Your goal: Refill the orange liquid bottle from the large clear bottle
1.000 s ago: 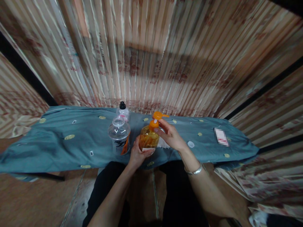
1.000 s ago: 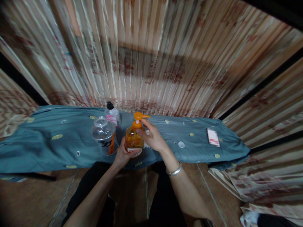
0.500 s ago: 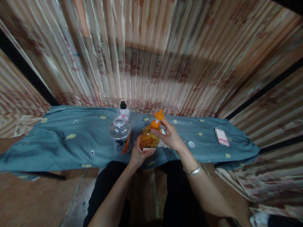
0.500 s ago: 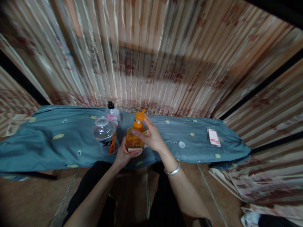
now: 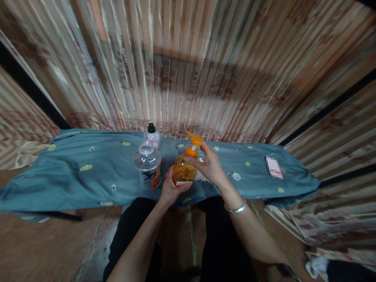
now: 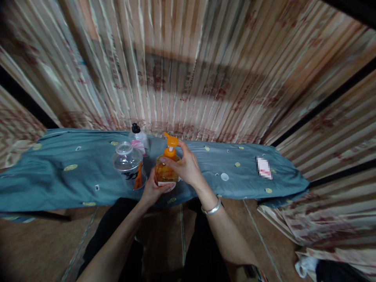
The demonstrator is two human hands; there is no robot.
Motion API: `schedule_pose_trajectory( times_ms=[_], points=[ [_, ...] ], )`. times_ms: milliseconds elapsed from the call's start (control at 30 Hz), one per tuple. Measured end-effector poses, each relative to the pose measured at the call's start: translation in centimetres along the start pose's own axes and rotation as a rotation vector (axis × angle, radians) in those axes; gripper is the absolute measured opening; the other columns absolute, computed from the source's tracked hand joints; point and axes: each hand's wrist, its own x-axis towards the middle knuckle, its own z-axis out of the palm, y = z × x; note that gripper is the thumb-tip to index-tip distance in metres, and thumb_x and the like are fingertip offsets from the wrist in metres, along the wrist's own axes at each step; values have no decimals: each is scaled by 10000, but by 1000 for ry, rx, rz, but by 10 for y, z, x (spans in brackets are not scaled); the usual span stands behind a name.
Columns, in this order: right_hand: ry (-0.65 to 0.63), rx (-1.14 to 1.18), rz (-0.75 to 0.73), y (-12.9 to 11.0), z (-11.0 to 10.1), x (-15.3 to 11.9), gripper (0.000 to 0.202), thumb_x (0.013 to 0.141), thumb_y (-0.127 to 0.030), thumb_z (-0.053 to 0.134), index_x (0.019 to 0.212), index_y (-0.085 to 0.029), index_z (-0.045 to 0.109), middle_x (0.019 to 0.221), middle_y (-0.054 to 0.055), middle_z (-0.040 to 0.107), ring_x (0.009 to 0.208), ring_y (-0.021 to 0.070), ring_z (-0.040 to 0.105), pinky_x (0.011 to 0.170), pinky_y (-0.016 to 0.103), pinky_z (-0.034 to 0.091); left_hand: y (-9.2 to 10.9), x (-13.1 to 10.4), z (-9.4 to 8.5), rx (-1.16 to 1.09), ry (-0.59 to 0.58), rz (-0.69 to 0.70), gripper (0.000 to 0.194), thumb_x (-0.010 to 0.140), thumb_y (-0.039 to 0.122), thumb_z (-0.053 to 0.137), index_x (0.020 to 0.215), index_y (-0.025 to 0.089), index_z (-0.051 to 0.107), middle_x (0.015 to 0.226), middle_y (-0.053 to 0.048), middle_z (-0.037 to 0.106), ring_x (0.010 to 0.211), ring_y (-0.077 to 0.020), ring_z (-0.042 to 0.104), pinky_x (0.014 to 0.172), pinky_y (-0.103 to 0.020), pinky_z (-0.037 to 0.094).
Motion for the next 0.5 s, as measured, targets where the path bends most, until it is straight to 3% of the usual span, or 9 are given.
schedule_pose_trajectory(
  times_ms=[100,233,333,500],
  points=[
    [63,-62,-5,0,1,1,541,693,-590,936,1052,-247,722,1267,86,760,1253,339,674,1159,491,487,1,0,0,4,-2,-8,872,589,390,971,1352,251,573,1254,-92,728,1195,-321,716,1076,-518,558],
    [-93,86,-19,-1,-1,2,473,836,-675,798,1063,-264,744,1190,57,781,1214,299,692,1137,449,506,2,0,-1,12,-1,-16,890,568,407,974,1343,236,573,1277,-106,714,1220,-328,701,1100,-525,536],
    [-182,188,8,0,-4,2,506,839,-707,776,1130,-293,750,1220,36,780,1277,294,669,1166,439,494,4,0,0,11,-5,-18,876,574,413,966,1334,225,573,1294,-115,708,1230,-331,694,1096,-513,538],
    [-12,13,35,3,-3,3,603,690,-600,941,1130,-259,710,1172,55,773,1242,334,676,1153,489,498,1,1,2,-6,-5,-14,864,578,393,971,1330,248,571,1294,-94,718,1221,-318,704,1082,-491,554]
  ],
)
